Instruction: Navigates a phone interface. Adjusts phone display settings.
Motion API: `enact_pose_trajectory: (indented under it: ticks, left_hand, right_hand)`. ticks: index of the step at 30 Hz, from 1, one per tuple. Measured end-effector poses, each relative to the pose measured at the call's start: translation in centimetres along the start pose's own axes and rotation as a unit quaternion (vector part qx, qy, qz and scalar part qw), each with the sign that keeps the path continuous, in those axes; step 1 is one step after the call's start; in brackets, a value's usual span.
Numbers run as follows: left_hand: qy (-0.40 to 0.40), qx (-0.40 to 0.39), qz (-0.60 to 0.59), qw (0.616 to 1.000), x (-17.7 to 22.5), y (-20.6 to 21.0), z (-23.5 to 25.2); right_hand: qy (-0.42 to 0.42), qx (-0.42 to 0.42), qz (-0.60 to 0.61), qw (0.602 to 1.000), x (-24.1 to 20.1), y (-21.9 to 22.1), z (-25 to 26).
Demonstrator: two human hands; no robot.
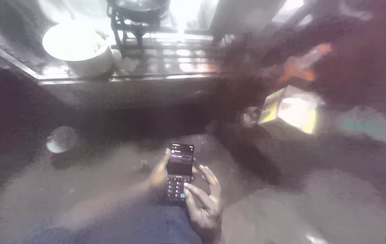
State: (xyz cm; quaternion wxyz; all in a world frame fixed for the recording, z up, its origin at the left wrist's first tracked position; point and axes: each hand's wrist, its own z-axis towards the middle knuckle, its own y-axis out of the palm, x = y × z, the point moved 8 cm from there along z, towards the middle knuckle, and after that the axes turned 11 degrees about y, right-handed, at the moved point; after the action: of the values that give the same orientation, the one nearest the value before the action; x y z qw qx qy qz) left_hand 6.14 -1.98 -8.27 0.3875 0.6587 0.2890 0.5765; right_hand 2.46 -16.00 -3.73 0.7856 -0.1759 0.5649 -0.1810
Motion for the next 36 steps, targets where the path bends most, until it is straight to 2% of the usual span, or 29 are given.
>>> enact_pose_trajectory:
  ticks: [8, 13, 16, 19, 24, 29, 33, 36]
  left_hand:
    - [-0.019, -0.028, -0.007, 0.999, -0.2, 0.1, 0.2]
    - [-0.024, 0.000, -0.005, 1.000, 0.2, -0.1, 0.3]
    - [-0.031, -0.015, -0.028, 0.999, 0.2, 0.0, 0.5]
    - [-0.013, -0.001, -0.024, 1.000, 0.6, -0.1, 0.7]
    - [0.034, 0.059, 0.042, 0.997, 1.7, -0.9, 0.9]
    - [0.025, 0.049, 0.033, 0.998, 1.3, -1.0, 1.0]
    - [0.028, 0.055, 0.051, 0.997, 1.5, -1.1, 1.0]
    - [0.019, 0.024, 0.041, 0.999, 1.3, -1.1, 1.1]
  right_hand:
    - [-0.024, 0.049, 0.081, 0.995, -1.0, -1.3, 0.0]
    - [-0.022, 0.000, 0.062, 0.998, -0.9, -0.6, -0.2]
    - [-0.026, -0.011, 0.041, 0.999, -1.1, -0.5, -0.2]
    - [-0.033, -0.027, 0.035, 0.998, -1.3, -0.2, 0.1]
    - [-0.059, -0.114, 0.043, 0.991, -1.8, 1.6, 0.3]
    - [-0.073, -0.155, 0.007, 0.985, -2.1, 2.9, 0.4]
    - [-0.059, -0.126, 0.018, 0.990, -2.0, 2.3, 0.5]
    - [-0.038, -0.057, 0.013, 0.998, -1.5, 1.2, 0.9]
